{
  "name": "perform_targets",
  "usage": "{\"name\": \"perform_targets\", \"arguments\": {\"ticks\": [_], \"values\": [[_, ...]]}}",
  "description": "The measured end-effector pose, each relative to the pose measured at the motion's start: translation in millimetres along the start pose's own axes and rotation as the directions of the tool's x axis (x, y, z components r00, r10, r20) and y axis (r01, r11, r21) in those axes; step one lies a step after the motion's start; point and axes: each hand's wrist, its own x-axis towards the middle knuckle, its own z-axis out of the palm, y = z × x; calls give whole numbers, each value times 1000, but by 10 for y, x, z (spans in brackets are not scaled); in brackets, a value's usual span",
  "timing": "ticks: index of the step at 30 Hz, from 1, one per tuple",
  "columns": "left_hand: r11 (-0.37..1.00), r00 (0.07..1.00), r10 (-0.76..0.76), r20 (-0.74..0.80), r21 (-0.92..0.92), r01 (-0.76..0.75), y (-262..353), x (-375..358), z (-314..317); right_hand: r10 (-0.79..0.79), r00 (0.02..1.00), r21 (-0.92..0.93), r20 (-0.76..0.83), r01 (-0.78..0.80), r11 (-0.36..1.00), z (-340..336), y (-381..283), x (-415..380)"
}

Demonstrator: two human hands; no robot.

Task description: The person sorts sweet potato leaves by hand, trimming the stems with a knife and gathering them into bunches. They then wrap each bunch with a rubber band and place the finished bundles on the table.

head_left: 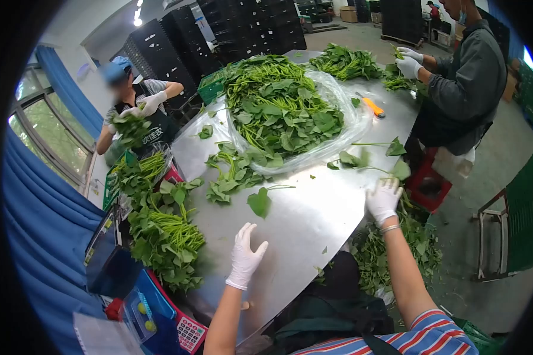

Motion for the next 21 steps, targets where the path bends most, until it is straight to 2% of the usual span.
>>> {"name": "perform_targets", "arguments": {"ticks": [1,2,3,5,6,7,9,11,13,15,16,17,19,21], "values": [[1000,999,13,-35,-3,-13,5,-2,113,99,994,-54,54,-96,994,-235,87,-6],[1000,997,24,-67,-7,-25,27,11,226,66,992,-45,110,-61,997,-391,155,-2],[1000,998,23,-50,-3,-23,-2,102,319,-2,911,157,413,-69,985,-597,64,69],[989,988,107,-116,117,-93,61,181,533,-227,926,400,302,93,912,-936,-359,-5],[981,993,89,-73,178,-74,112,221,627,-382,915,464,130,284,839,-910,-580,-1],[980,993,96,-65,182,-82,143,227,684,-511,858,495,-51,466,733,-815,-807,15],[958,998,57,-40,285,-43,171,274,766,-610,710,457,-351,699,551,-462,-1257,231],[961,999,40,-26,273,-31,186,291,772,-621,598,242,-506,790,564,-155,-1590,463],[963,998,50,-36,265,-38,162,284,777,-664,576,181,-477,804,567,298,-1766,721],[957,997,50,-56,287,-32,172,276,809,-708,547,119,-446,821,558,375,-1876,762],[961,996,47,-72,276,-25,181,273,817,-631,701,371,-332,712,597,352,-1934,733],[965,995,41,-93,261,-16,189,272,818,-561,809,583,-175,544,604,322,-1988,703],[965,994,17,-107,261,11,214,279,780,-440,874,723,-205,438,534,222,-1983,526],[961,991,50,-124,278,-14,215,259,815,-469,880,771,-75,350,532,24,-1829,215]]}}
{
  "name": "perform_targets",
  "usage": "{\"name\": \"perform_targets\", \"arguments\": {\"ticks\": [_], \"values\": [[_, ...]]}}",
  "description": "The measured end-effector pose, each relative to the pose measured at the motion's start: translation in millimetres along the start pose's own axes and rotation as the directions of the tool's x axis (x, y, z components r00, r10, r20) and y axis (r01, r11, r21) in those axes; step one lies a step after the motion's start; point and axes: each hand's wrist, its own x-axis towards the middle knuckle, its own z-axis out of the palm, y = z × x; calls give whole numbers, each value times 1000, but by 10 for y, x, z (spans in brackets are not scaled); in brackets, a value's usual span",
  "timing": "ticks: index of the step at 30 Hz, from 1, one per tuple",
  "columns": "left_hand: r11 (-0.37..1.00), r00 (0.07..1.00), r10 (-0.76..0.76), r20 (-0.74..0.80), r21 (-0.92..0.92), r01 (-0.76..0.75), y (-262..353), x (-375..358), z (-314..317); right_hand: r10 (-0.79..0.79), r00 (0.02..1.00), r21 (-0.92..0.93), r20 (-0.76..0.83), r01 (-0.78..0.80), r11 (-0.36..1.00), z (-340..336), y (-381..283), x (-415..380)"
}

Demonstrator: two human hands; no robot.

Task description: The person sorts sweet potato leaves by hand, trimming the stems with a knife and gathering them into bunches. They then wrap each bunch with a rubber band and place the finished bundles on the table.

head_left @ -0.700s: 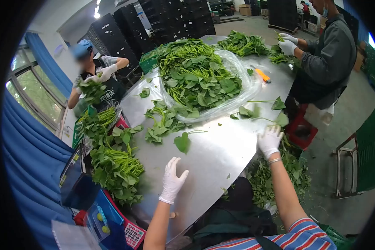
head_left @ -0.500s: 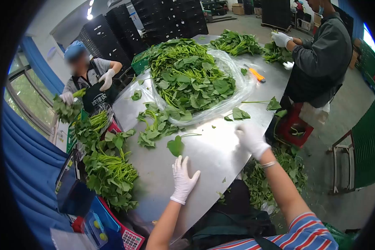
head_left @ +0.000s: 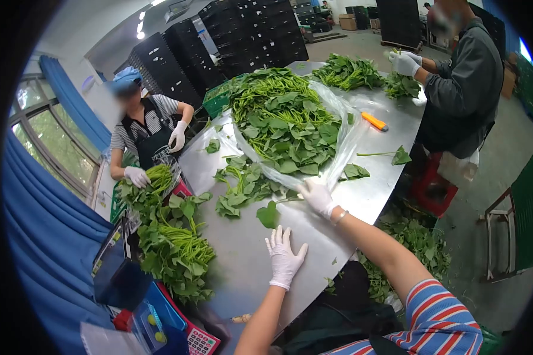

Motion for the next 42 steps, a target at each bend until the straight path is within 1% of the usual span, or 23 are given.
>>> {"name": "perform_targets", "arguments": {"ticks": [1,3,4,6,10,13,16,18,20,22,23,24,26,30,32,33,34,36,37,38,39,40,42], "values": [[1000,1000,-8,-5,-7,8,22,-2,5,-5,1000,-7,7,5,1000,-95,-119,-158],[1000,1000,-8,-3,-6,8,19,3,-32,28,968,-289,248,46,956,-196,-335,-413],[1000,1000,-6,-25,3,6,-12,-2,-32,6,970,-285,241,65,956,-132,-333,-434],[1000,998,10,-64,-16,-11,-51,-24,37,73,939,-404,336,73,912,16,-235,-378],[999,997,8,-82,-45,-11,-90,-43,68,-13,977,-435,214,107,894,51,-145,-533],[998,996,7,-94,-57,-12,-110,-33,92,35,969,-438,243,77,896,-119,-136,-697],[998,996,3,-94,-60,-9,-138,-59,118,-19,967,-450,255,137,883,-391,-155,-1014],[998,991,9,-136,-58,-17,-167,-46,167,-60,939,-484,339,229,845,-592,-177,-1228],[997,994,-28,-104,-80,20,-70,-41,77,-78,929,-472,360,254,844,-752,-164,-1447],[971,981,80,-179,-209,-117,34,-32,-34,-101,914,-452,392,287,845,-861,-80,-1686],[979,970,190,-154,-50,-199,74,6,-80,-134,914,-452,383,312,836,-893,-15,-1816],[981,971,181,-154,-48,-190,172,66,-152,-170,914,-451,369,336,827,-934,36,-1913],[942,934,333,-133,86,-323,422,169,-244,-206,912,-400,355,347,848,-1077,67,-2139],[909,894,416,-168,77,-409,518,344,-41,-235,934,-267,269,307,913,-1283,173,-2387],[869,877,479,-25,-130,-478,428,412,87,-178,952,-219,250,235,947,-1393,143,-2393],[861,872,469,-142,-146,-487,461,361,49,-150,954,-202,258,205,958,-1438,171,-2370],[862,872,468,-144,-143,-486,423,299,24,-125,955,-183,268,178,967,-1478,114,-2319],[907,927,376,1,-203,-368,260,176,-96,-59,896,-248,440,184,951,-1686,-6,-2154],[910,929,371,0,-200,-363,164,145,-209,-174,918,-76,358,214,974,-1726,13,-2059],[896,916,382,124,-295,-333,37,139,-348,-272,928,93,255,256,962,-1766,21,-1933],[876,884,399,245,-386,-289,-92,152,-497,-188,955,86,228,173,981,-1888,-68,-1781],[856,851,373,369,-490,-162,-220,246,-662,-99,974,81,201,85,993,-2021,-171,-1605],[680,848,268,457,-713,169,-447,535,-917,-223,973,77,53,218,973,-2111,-241,-1170]]}}
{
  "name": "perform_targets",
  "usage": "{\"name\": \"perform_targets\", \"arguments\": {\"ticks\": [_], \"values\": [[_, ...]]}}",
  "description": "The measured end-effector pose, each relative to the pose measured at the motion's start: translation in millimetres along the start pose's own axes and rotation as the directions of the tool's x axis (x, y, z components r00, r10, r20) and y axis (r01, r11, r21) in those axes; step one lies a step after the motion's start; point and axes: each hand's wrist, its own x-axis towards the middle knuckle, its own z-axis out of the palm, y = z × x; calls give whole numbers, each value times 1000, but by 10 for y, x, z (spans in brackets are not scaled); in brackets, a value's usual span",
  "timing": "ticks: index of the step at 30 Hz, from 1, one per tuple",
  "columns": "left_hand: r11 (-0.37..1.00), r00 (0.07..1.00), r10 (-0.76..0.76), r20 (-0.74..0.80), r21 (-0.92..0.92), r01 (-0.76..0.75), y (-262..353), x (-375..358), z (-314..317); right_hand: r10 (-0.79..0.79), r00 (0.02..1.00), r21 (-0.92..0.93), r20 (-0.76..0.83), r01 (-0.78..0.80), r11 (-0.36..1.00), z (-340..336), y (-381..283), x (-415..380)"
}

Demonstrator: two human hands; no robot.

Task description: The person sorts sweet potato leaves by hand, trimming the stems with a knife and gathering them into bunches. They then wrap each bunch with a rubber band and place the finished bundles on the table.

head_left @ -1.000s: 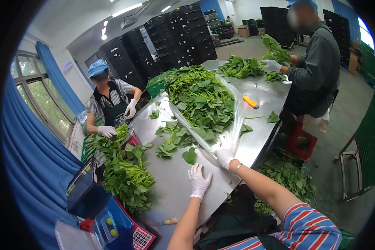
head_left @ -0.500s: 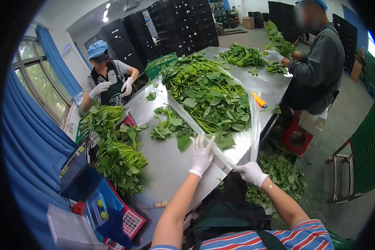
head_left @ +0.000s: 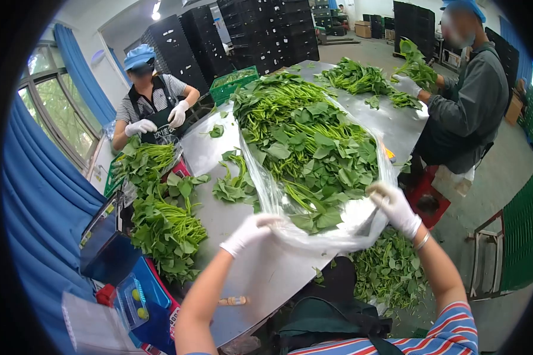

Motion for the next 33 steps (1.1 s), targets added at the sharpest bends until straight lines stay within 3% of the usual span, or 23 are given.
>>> {"name": "perform_targets", "arguments": {"ticks": [2,4,5,6,7,8,10,12,14,15,17,18,20,21,24,26,28,30,31,32,33], "values": [[997,979,60,-196,-32,-67,-42,262,-425,3,1000,-13,27,-3,1000,-44,-54,460],[991,879,-62,-473,-137,-4,216,586,-643,31,998,25,50,-32,999,86,-60,919],[991,881,-57,-470,-135,-8,226,778,-708,3,999,-45,54,0,999,197,24,1139],[989,794,-63,-605,71,132,212,936,-719,-17,1000,-72,-16,16,997,384,75,1296],[923,690,-32,-723,244,297,159,1046,-680,-48,998,-145,48,54,988,537,78,1388],[925,748,-169,-642,158,345,73,1117,-625,-73,990,-213,118,97,972,694,57,1448],[914,762,-138,-632,216,345,-658,1361,-449,-116,967,-253,229,174,952,1071,-171,1269],[910,794,-259,-550,138,392,-657,1336,-312,-103,856,-314,506,294,903,1441,-275,962],[861,772,-287,-567,200,467,-628,1343,-192,-407,849,-334,338,512,791,1832,-8,518],[794,792,-259,-553,345,501,-630,1343,-131,-403,849,-333,341,510,793,1853,38,435],[638,835,-126,-536,601,482,-623,1299,43,-19,869,-324,495,204,924,1823,130,303],[633,833,-130,-538,602,487,-589,1257,99,57,845,-376,531,175,910,1629,2,334],[579,890,-92,-446,703,412,-488,1211,197,-46,839,-299,542,244,923,1518,218,183],[604,888,-161,-430,668,434,-320,1193,277,-49,839,-303,541,249,920,1458,197,172],[489,920,-109,-378,785,380,-270,1038,645,22,753,-309,658,243,920,1238,35,-44],[469,939,-183,-292,814,344,-90,894,787,8,691,-290,723,292,911,1112,42,-167],[575,949,-225,-221,756,313,-2,802,675,51,641,-288,766,271,918,973,37,-109],[573,951,-273,-144,770,280,114,769,337,111,497,-196,861,122,973,830,-2,49],[609,949,-267,-165,734,299,295,750,92,115,423,-217,899,203,955,740,-53,259],[581,936,-286,-208,739,341,363,805,-166,89,482,-152,872,92,984,562,-315,528],[527,901,-299,-315,732,431,659,846,-365,-40,559,-54,828,150,987,500,-322,786]]}}
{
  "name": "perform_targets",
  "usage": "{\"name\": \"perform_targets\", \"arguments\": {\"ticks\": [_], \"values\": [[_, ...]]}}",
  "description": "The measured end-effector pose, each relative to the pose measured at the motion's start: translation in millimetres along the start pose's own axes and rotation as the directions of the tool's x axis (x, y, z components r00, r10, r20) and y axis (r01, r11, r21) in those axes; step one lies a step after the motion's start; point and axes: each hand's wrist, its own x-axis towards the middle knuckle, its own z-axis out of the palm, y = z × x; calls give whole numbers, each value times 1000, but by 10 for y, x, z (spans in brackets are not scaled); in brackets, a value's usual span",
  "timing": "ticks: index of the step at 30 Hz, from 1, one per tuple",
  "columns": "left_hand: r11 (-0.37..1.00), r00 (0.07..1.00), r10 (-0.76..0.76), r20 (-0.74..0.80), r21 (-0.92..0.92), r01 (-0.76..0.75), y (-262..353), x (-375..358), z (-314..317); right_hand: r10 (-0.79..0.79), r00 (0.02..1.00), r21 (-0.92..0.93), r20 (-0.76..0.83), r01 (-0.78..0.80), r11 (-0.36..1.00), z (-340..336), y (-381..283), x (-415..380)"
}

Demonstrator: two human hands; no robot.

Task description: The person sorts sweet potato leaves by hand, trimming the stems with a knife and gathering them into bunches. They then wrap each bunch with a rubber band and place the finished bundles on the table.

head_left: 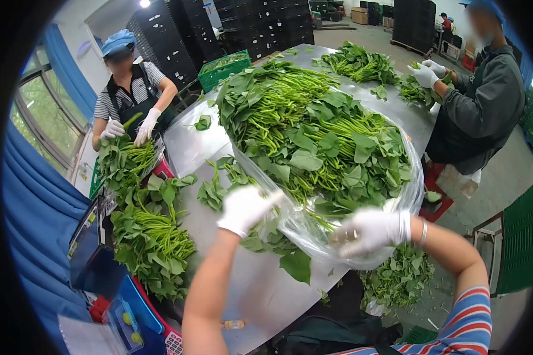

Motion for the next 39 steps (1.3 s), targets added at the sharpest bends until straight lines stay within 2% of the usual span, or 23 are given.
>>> {"name": "perform_targets", "arguments": {"ticks": [2,3,4,5,6,7,8,10,12,13,15,16,17,19,20,21,22,23,26,27,29,33,39], "values": [[996,906,-61,-418,-83,29,-140,229,-282,-392,842,-154,-370,361,920,-489,275,417],[973,844,-136,-519,-231,14,-134,351,-430,-151,840,-58,-521,142,988,-782,227,565],[890,782,-146,-605,-427,-163,-106,503,-517,-46,770,0,-636,60,998,-1032,312,793],[785,810,-197,-552,-584,-207,-287,911,-437,-100,631,-102,-769,34,994,-1250,475,1083],[592,923,-257,-287,-802,-84,-317,1138,-429,-33,581,-18,-813,32,999,-1442,575,1313],[367,971,-237,10,-925,99,-318,1341,-416,3,532,-31,-847,-55,998,-1620,773,1599],[230,970,-182,163,-952,204,-375,1561,-333,75,481,-28,-873,-203,979,-1733,906,1835],[266,963,-181,200,-933,243,-279,1699,-276,262,495,-4,-828,-474,881,-1862,1032,2155],[291,968,-191,165,-932,217,-217,1762,-190,360,505,61,-784,-515,855,-1880,1105,2318],[166,992,48,115,-980,106,-223,1831,-134,387,504,61,-772,-547,835,-1890,1074,2328],[218,991,-84,107,-968,123,-215,1855,-94,404,638,52,-655,-495,867,-1938,978,2305],[281,953,-285,108,-941,190,-242,1979,-55,379,655,81,-654,-437,896,-1876,917,2319],[106,988,-149,39,-993,55,-345,2139,32,376,705,58,-602,-432,900,-1853,838,2339],[-200,997,-68,24,-980,10,-349,2001,-107,307,812,-85,-497,-397,914,-1818,655,2301],[-287,974,-138,181,-948,136,-236,1695,-309,288,834,-76,-471,-363,929,-1852,643,2293],[-429,984,-45,172,-893,137,-363,1725,-242,269,854,-62,-445,-330,942,-1895,648,2271],[-448,957,-66,283,-865,225,-413,1685,-284,327,858,177,-396,-278,944,-1961,576,2179],[-472,919,-84,386,-827,304,-459,1656,-337,409,760,215,-505,-348,912,-2072,772,2347],[-282,957,-2,290,-918,278,-442,1651,-381,613,509,303,-605,-564,768,-2151,926,2541],[-295,964,-31,266,-924,245,-332,1618,-408,476,731,99,-490,-496,863,-2226,1303,3003],[-331,988,78,133,-931,152,-239,1638,-371,539,637,81,-551,-602,794,-2076,1612,3356],[-400,980,150,133,-898,183,-268,1827,-189,528,666,88,-527,-575,813,-1993,1184,2906],[-461,989,144,-32,-887,39,-291,1800,35,264,675,-122,-689,-467,876,-1759,917,2744]]}}
